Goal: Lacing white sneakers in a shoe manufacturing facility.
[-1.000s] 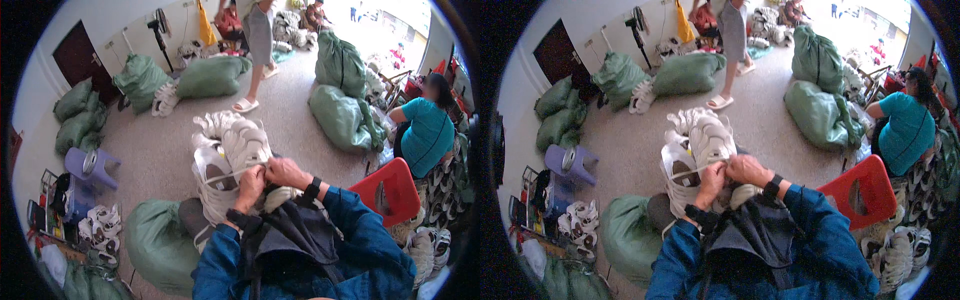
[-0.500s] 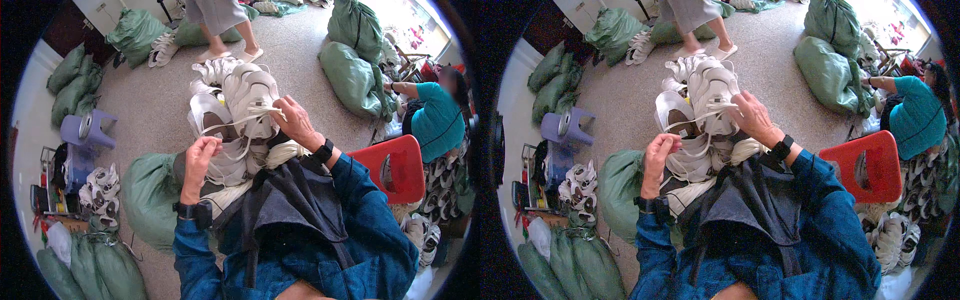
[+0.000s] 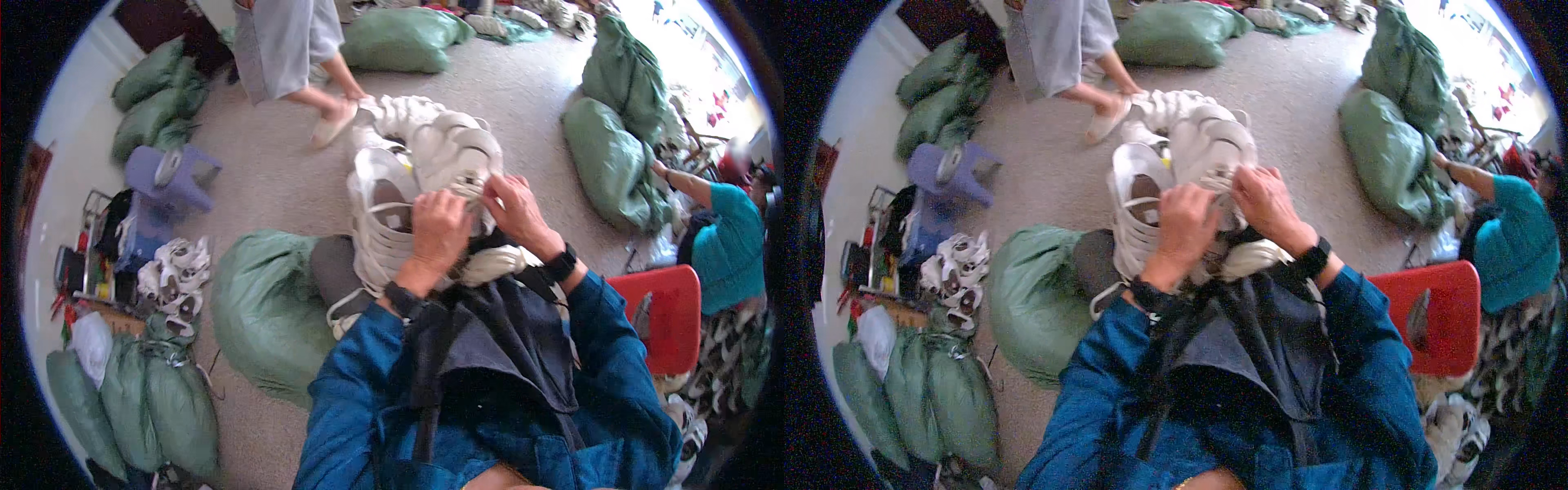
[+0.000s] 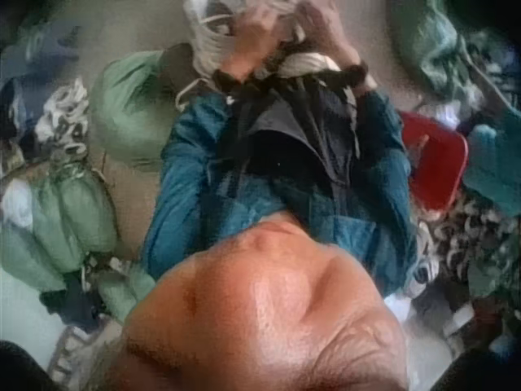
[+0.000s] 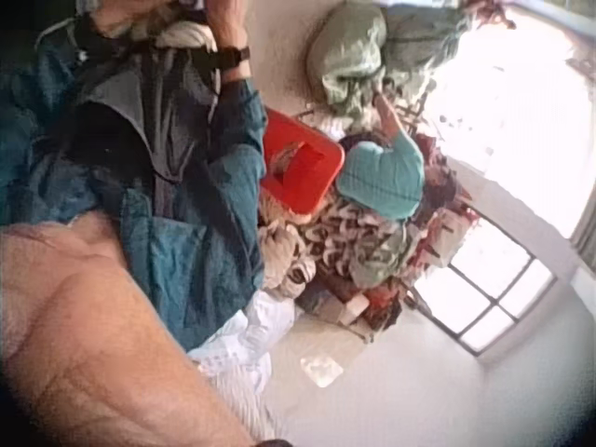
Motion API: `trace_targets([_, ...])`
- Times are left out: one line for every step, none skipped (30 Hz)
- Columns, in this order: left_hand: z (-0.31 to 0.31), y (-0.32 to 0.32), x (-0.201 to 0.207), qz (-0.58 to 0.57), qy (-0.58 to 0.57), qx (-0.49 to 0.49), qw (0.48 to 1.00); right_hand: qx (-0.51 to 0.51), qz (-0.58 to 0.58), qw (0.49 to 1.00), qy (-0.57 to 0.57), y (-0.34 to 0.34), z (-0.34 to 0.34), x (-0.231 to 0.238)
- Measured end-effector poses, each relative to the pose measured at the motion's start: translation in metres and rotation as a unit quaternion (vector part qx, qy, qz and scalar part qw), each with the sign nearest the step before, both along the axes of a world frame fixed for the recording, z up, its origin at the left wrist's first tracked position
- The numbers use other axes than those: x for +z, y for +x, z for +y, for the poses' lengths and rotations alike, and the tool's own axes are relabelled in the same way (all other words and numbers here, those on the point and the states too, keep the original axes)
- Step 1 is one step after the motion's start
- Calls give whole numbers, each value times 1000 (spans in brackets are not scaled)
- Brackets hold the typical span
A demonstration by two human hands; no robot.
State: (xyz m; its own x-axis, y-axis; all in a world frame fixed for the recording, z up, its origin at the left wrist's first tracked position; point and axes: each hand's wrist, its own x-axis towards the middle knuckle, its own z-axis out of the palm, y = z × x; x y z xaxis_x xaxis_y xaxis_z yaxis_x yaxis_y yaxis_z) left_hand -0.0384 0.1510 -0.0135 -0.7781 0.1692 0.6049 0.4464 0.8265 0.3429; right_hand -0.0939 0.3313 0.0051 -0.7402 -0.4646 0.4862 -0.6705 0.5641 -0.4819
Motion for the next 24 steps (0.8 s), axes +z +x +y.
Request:
trace_targets([4, -7, 0, 5, -31, -3, 999, -14, -13, 1000, 20, 0, 7, -5])
trace_targets([7, -10, -5, 10, -44, 1, 999, -15, -38, 999, 14, 0, 11, -12])
trace_targets([11, -11, -9, 16, -54, 3, 998, -18, -81, 997, 5, 2, 14, -12])
trace_targets([10, -12, -11, 19, -64, 8, 998, -18, -101, 995, -12, 6, 13, -11])
trace_targets([9, -10, -13, 19, -71, 10, 997, -16, -88, 996, -21, 10, 12, -8])
trace_targets([9, -11, -15, 26, -105, 26, 994, -12, -103, 994, -25, 13, 14, -7])
trace_targets([10, -13, -16, 32, -112, 32, 993, -15, -118, 992, -28, 15, 16, -9])
trace_targets([10, -15, -18, 34, -118, 33, 992, -16, -122, 992, -18, 16, 16, -11])
trace_targets([11, -16, -18, 36, -123, 35, 991, -17, -127, 992, -7, 17, 16, -10])
trace_targets([12, -17, -18, 37, -123, 34, 991, -10, -123, 992, -12, 19, 16, -11])
trace_targets([13, -18, -19, 40, -128, 41, 990, -12, -122, 992, -9, 20, 16, -13])
trace_targets([14, -20, -19, 41, -135, 39, 989, -13, -122, 992, -4, 21, 14, -12])
trace_targets([14, -22, -20, 40, -142, 37, 988, -5, -118, 993, -7, 22, 13, -10])
trace_targets([15, -23, -22, 45, -136, 38, 989, -7, -89, 996, 10, 24, 11, -7])
trace_targets([16, -25, -21, 48, -138, 43, 988, -14, -60, 998, 28, 25, 13, -6])
trace_targets([17, -26, -20, 54, -129, 30, 990, -21, -52, 997, 58, 23, 14, -7])
trace_targets([18, -27, -19, 60, -119, 17, 991, -16, -50, 997, 58, 22, 14, -8])
trace_targets([17, -27, -18, 67, -120, 18, 990, -14, -37, 997, 63, 22, 13, -10])
trace_targets([16, -28, -18, 66, -122, 24, 990, -12, -25, 997, 69, 21, 11, -11])
trace_targets([15, -28, -17, 73, -126, 19, 989, -6, -25, 997, 68, 21, 8, -12])
trace_targets([16, -29, -17, 79, -128, 12, 989, -17, -17, 996, 87, 22, 7, -12])
trace_targets([17, -30, -16, 76, -129, 14, 989, -27, -9, 994, 105, 22, 5, -12])
trace_targets([18, -31, -16, 74, -128, 18, 989, -23, -10, 994, 107, 21, 3, -15])
trace_targets([20, -32, -14, 76, -138, 18, 987, -41, 7, 993, 106, 19, 1, -18])
